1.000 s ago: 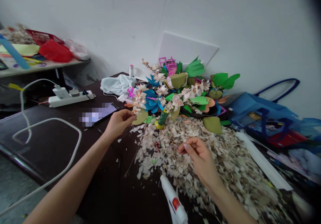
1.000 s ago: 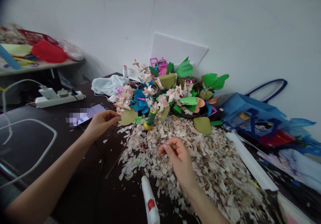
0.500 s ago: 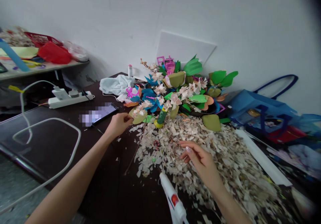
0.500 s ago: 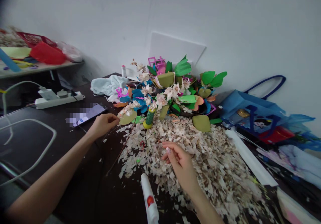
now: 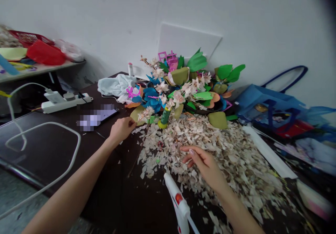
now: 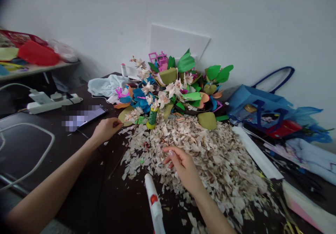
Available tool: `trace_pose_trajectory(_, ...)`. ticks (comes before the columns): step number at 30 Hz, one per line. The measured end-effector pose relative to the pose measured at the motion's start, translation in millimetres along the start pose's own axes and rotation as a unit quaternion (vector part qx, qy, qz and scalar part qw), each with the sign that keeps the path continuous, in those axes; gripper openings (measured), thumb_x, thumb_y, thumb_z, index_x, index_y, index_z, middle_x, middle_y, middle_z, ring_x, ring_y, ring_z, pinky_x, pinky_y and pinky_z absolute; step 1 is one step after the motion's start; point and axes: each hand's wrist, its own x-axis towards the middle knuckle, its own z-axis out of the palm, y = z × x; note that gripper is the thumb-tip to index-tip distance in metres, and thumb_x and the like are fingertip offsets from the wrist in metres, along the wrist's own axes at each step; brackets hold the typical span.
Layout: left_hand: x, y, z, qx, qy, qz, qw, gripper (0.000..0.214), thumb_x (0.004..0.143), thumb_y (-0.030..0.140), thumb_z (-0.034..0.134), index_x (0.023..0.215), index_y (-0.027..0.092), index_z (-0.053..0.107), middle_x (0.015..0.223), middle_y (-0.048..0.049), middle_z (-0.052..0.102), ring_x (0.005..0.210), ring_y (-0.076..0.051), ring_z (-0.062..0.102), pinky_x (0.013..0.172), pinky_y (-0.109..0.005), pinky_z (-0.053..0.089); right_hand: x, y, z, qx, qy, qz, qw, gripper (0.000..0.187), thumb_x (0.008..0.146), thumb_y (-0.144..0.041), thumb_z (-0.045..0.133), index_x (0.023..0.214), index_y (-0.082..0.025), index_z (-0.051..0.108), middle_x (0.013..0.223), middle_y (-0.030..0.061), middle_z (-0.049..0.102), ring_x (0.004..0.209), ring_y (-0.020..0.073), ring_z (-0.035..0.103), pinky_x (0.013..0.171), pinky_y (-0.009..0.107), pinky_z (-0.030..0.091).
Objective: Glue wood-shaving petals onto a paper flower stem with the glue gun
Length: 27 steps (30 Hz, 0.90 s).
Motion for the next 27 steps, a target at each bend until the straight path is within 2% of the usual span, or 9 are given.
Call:
trace_pose_trajectory(9,-3.4,5.7,1.2,0.06,-0.014,0.01,0.998,0.025,0.081,0.04,0.053,0.083,0.021,0.069,0.085,-0.0075,0.071,0.074,-0.022,0.064,0.058,-0.025,0.04,-3.2,-5.7,-4.1,0.004,0.007,0.009,1.0,0.034,0.096,-0.046,0.046,0.109,-0.02,0.064,0.08,0.004,0.069,0.068,0.0161,0.063,0.063,0.028,0.052)
trace_pose_trajectory(14,-2.6,4.9,3.1,0.08,-0.019,0.011,0.997,0.025,0.081,0.04,0.053,0.086,0.021,0.069,0.087,-0.0084,0.071,0.078,-0.024,0.064,0.059,-0.027,0.04,-1.8,-4.7,-2.5,0.003,0.008,0.002,1.0,0.032,0.095,-0.046,0.046,0.105,-0.021,0.064,0.082,0.0042,0.068,0.076,0.0181,0.065,0.063,0.028,0.054)
trace_pose_trajectory(21,-2.7,5.7,2.9,0.09,-0.029,0.008,0.995,0.023,0.082,0.039,0.053,0.086,0.021,0.068,0.087,-0.0089,0.071,0.077,-0.024,0.063,0.059,-0.027,0.039,-0.1,-1.3,-5.2,-0.04,0.049,-0.025,0.998,0.026,0.093,-0.043,0.051,0.094,-0.021,0.066,0.083,0.0032,0.065,0.062,0.0144,0.058,0.052,0.025,0.046)
trace_pose_trajectory(23,-2.7,5.7,2.7,0.089,-0.029,0.008,0.996,0.023,0.083,0.038,0.053,0.086,0.021,0.069,0.088,-0.0092,0.071,0.079,-0.025,0.063,0.059,-0.027,0.04,0.6,0.2,-6.8,-0.066,0.067,-0.043,0.995,0.022,0.092,-0.039,0.054,0.089,-0.021,0.066,0.086,0.0036,0.065,0.065,0.0146,0.056,0.057,0.026,0.046)
trace_pose_trajectory(25,-2.5,5.2,3.0,0.09,-0.027,0.009,0.996,0.023,0.083,0.037,0.053,0.087,0.021,0.069,0.089,-0.0097,0.071,0.081,-0.025,0.063,0.06,-0.028,0.04,1.7,2.2,-7.5,-0.087,0.078,-0.063,0.991,0.017,0.089,-0.035,0.058,0.081,-0.021,0.064,0.089,0.0039,0.063,0.076,0.0168,0.057,0.068,0.028,0.046)
trace_pose_trajectory(27,-2.2,4.6,3.6,0.093,-0.025,0.01,0.995,0.023,0.083,0.037,0.053,0.087,0.021,0.068,0.09,-0.0098,0.071,0.082,-0.026,0.064,0.06,-0.028,0.041,2.9,4.6,-7.3,-0.101,0.085,-0.076,0.988,0.013,0.086,-0.031,0.061,0.077,-0.021,0.06,0.093,0.0039,0.06,0.082,0.0179,0.056,0.071,0.029,0.045)
